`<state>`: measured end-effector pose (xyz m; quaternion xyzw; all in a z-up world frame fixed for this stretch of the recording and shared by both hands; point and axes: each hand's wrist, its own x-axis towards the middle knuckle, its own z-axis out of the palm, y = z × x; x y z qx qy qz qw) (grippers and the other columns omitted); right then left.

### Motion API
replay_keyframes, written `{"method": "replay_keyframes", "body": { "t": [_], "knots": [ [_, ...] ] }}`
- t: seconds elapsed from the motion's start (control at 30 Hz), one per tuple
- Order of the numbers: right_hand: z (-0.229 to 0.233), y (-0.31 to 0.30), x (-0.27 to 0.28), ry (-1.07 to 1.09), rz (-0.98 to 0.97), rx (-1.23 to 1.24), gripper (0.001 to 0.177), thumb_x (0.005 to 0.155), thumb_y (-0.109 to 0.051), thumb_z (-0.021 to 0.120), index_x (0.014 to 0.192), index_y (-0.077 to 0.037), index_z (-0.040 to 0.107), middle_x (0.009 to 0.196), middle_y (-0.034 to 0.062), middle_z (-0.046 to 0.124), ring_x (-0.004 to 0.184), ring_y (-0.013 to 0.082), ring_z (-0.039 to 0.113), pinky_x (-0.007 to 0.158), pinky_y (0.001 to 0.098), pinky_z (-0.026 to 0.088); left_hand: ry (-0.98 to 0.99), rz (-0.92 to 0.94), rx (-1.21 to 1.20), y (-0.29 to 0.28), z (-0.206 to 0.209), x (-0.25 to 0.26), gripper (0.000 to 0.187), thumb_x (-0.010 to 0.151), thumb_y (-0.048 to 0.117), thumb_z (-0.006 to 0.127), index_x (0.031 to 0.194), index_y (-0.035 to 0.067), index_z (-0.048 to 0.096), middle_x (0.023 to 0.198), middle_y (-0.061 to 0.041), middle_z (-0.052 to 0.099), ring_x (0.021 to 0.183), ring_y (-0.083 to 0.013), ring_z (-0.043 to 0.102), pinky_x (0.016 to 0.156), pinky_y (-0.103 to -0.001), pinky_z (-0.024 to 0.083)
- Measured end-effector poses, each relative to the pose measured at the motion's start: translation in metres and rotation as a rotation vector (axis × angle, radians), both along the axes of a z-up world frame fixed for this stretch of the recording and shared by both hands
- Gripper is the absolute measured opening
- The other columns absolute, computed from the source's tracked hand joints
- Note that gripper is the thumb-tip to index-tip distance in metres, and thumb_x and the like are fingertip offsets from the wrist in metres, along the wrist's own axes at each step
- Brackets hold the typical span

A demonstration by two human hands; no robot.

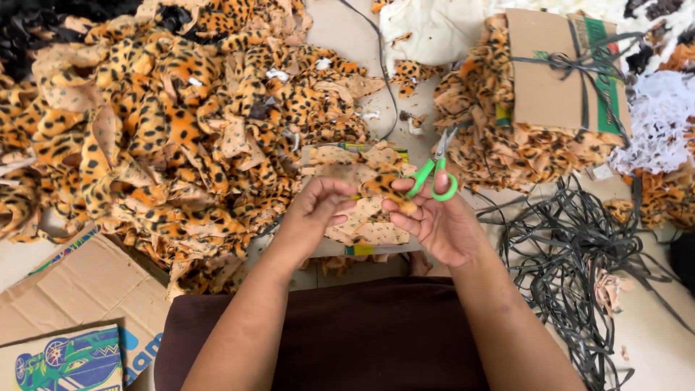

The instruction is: The person cuts small pieces of leopard-print fabric using scissors while sitting on the floor among a large quantity of fabric scraps.

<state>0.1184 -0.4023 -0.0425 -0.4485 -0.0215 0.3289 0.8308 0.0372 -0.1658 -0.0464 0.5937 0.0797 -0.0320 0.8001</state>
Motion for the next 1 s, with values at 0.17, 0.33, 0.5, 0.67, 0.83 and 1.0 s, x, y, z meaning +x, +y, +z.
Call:
{"method": "replay_keyframes", "body": {
  "t": [0.17, 0.33, 0.5, 0.67, 0.83, 1.0],
  "knots": [
    [-0.027, 0.0, -0.007, 0.072, -0.021, 0.056, 0.06, 0.102, -0.04, 0.056, 0.125, 0.014, 0.058, 0.114, 0.031, 0.07, 0.101, 0.0358, 0.071, 0.086, 0.0433, 0.062, -0.18, -0.145, 0.431, -0.024, 0.051, -0.011, 0.073, 0.088, -0.011, 0.052, 0.155, 0.017, 0.039, 0.165, -0.028, 0.016, 0.145, -0.0604, 0.019, 0.115, -0.071, 0.029],
    [0.01, 0.008, -0.012, 0.04, 0.019, 0.106, 0.067, 0.1, -0.049, 0.053, 0.136, 0.007, 0.054, 0.115, 0.0293, 0.07, 0.101, 0.035, 0.072, 0.085, 0.0426, 0.063, -0.019, -0.044, 0.544, -0.043, -0.028, 0.001, 0.036, 0.107, 0.034, 0.048, 0.128, 0.014, 0.07, 0.115, -0.016, 0.075, 0.119, -0.0303, 0.067, 0.094, -0.048, 0.059],
    [0.001, 0.002, -0.007, -0.266, -0.206, -0.131, 0.053, 0.088, -0.025, 0.076, 0.128, -0.01, 0.044, 0.129, 0.0277, 0.064, 0.114, 0.0327, 0.07, 0.094, 0.0351, 0.06, 0.311, 0.165, -0.08, -0.058, 0.001, -0.006, 0.038, 0.104, 0.027, 0.058, 0.108, -0.011, 0.059, 0.095, -0.017, 0.059, 0.089, -0.0282, 0.072, 0.083, -0.046, 0.064],
    [-0.007, 0.022, -0.026, -0.671, -0.083, -0.552, 0.065, 0.074, -0.007, 0.086, 0.122, -0.01, 0.042, 0.124, 0.0148, 0.069, 0.106, 0.0244, 0.067, 0.093, 0.0375, 0.053, 0.293, 0.048, -0.04, -0.055, -0.04, -0.011, 0.032, 0.105, 0.022, 0.055, 0.114, -0.008, 0.062, 0.102, -0.019, 0.069, 0.093, -0.0259, 0.073, 0.081, -0.045, 0.064],
    [-0.027, 0.039, -0.016, -0.712, -0.067, -0.892, 0.056, 0.078, -0.002, 0.073, 0.126, -0.005, 0.043, 0.105, 0.0151, 0.075, 0.095, 0.0226, 0.067, 0.09, 0.0387, 0.051, 0.3, 0.001, -0.063, -0.044, -0.082, -0.017, 0.033, 0.105, 0.018, 0.053, 0.125, -0.007, 0.061, 0.106, -0.019, 0.071, 0.095, -0.0256, 0.073, 0.08, -0.045, 0.064],
    [-0.018, 0.076, 0.008, -0.462, -0.195, -0.586, 0.046, 0.079, 0.002, 0.066, 0.121, -0.005, 0.049, 0.092, 0.0064, 0.071, 0.08, 0.0121, 0.062, 0.071, 0.025, 0.057, 0.233, 0.239, 0.272, -0.016, -0.044, -0.004, 0.043, 0.102, 0.029, 0.06, 0.129, -0.005, 0.06, 0.089, -0.016, 0.069, 0.08, -0.0231, 0.071, 0.065, -0.04, 0.064]
  ]
}}
